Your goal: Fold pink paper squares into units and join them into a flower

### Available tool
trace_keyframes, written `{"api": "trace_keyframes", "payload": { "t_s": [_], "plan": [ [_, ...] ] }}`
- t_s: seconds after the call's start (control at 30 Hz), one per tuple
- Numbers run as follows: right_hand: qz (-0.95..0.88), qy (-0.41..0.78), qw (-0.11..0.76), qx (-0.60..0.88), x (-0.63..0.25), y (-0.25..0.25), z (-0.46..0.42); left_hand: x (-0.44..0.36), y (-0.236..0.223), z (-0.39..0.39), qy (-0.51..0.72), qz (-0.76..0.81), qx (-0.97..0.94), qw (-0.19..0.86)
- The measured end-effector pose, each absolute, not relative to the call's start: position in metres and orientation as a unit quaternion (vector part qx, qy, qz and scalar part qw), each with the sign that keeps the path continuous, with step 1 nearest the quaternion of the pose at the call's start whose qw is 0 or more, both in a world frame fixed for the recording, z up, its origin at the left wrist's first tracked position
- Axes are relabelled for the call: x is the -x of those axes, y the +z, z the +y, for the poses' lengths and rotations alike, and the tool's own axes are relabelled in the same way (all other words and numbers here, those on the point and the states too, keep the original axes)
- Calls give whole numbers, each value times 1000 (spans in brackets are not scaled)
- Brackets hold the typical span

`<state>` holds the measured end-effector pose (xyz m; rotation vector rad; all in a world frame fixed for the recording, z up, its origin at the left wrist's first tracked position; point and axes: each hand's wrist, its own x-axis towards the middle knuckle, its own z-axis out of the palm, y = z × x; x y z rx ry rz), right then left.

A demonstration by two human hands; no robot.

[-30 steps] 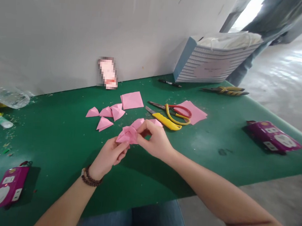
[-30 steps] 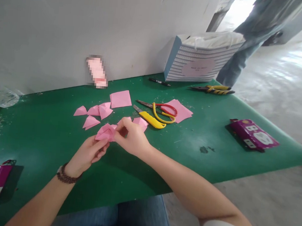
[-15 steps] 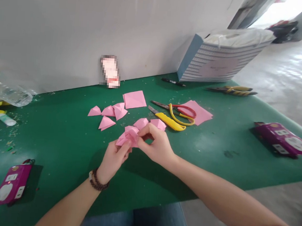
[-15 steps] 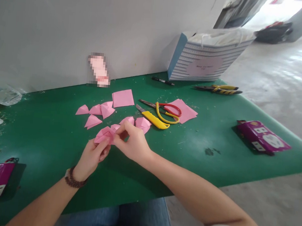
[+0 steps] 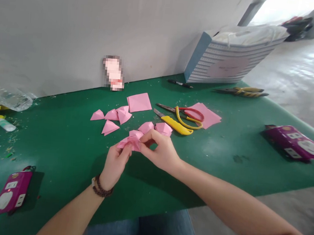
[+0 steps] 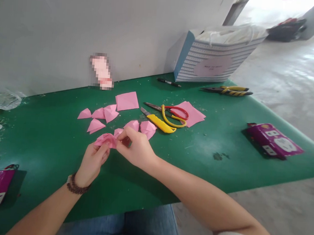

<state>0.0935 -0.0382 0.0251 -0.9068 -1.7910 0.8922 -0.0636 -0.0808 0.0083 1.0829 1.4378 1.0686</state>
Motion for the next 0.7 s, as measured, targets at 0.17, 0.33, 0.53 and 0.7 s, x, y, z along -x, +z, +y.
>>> {"api": "trace_keyframes", "payload": {
  "t_s": [0.17, 0.33, 0.53, 0.7],
  "plan": [
    [-759, 243, 474, 375, -112, 38, -28, 68, 14, -75, 375, 570, -474, 557],
    [-848, 37, 378, 370, -166, 33, -31, 77, 15, -75, 344, 582, -562, 477],
    [-929, -56, 223, 290, -205, -1, -51, 64, 11, -84, 345, 543, -720, 259],
    [-946, -104, 171, 256, -201, -4, -54, 59, 6, -88, 290, 516, -795, 135]
  ]
}}
